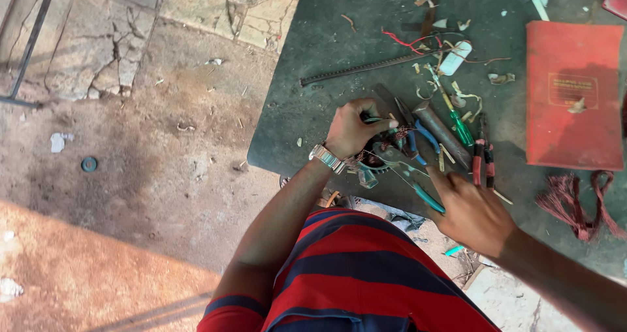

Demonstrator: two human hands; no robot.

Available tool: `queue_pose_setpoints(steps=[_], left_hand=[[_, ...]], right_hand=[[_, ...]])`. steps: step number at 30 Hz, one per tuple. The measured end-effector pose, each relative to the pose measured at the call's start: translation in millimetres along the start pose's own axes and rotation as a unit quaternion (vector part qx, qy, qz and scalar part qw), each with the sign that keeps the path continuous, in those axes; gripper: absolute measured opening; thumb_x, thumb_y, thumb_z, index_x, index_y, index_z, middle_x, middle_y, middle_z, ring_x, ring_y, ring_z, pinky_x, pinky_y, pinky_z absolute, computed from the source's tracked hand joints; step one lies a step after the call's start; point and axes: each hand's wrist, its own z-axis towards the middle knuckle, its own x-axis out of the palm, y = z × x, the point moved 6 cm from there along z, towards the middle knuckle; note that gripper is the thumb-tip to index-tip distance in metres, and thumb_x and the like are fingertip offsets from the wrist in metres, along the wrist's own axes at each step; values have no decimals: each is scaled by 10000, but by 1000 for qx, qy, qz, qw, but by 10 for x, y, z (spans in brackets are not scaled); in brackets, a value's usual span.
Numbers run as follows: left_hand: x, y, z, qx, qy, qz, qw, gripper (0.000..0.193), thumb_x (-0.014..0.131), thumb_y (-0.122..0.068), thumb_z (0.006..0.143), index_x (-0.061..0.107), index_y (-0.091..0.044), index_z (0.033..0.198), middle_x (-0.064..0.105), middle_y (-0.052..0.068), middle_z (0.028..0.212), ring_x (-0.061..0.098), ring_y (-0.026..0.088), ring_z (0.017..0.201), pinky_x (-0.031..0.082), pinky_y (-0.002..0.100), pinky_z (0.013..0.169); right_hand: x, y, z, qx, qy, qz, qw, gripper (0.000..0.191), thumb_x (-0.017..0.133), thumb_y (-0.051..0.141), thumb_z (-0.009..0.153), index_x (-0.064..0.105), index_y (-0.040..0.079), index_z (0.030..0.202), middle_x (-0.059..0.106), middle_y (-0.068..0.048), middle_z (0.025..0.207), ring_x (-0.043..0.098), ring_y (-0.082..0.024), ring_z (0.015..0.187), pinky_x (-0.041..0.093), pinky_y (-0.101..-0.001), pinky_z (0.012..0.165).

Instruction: The person uses pliers and a screwdriver to remove and adjust copper windings inside a cylindrical electrical component on a workbench. The person repeatedly cuts, pulls, and repositions wires while rotating the component to access different sections.

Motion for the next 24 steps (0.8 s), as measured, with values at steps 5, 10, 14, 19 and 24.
queue_pose_setpoints(steps=[5, 10, 14, 19, 24], left_hand=[[-5, 1, -35, -13, 2, 20, 1000, 393, 896, -372, 747, 693, -40, 801, 705, 55, 726, 659, 115, 649, 525, 328, 606], [25, -12, 17, 20, 25, 13, 999, 377, 873, -375, 780, 694, -44, 794, 701, 42, 754, 638, 106, 663, 519, 317, 615], [63, 28, 55, 10, 74, 28, 997, 420, 882, -382, 788, 659, -27, 759, 676, 43, 745, 610, 113, 654, 502, 321, 606], [82, 26, 39, 18, 64, 31, 997, 400, 889, -374, 775, 674, -37, 778, 658, 25, 734, 615, 104, 652, 501, 310, 607], [139, 35, 68, 28, 93, 1, 995, 361, 883, -332, 810, 671, -41, 782, 661, 19, 787, 629, 102, 692, 507, 300, 633]], right_hand=[[370, -272, -74, 92, 136, 518, 840, 762, 729, 81, 773, 511, 41, 1501, 508, -133, 804, 504, -218, 625, 418, -350, 495], [750, -288, -29, 138, 223, 739, 620, 721, 593, 31, 663, 556, -22, 1381, 509, -18, 740, 412, -71, 518, 345, -226, 393], [951, -232, 13, 77, 197, 713, 668, 762, 584, -22, 601, 548, -42, 1362, 503, -25, 739, 474, -102, 522, 392, -267, 390], [1141, -252, -96, 106, 154, 730, 657, 827, 619, -41, 586, 514, -66, 1406, 534, -50, 769, 511, -111, 537, 407, -259, 417], [1277, -266, -143, 123, 154, 767, 611, 978, 614, -2, 547, 420, -34, 1505, 532, -45, 780, 490, -106, 513, 384, -252, 381]])
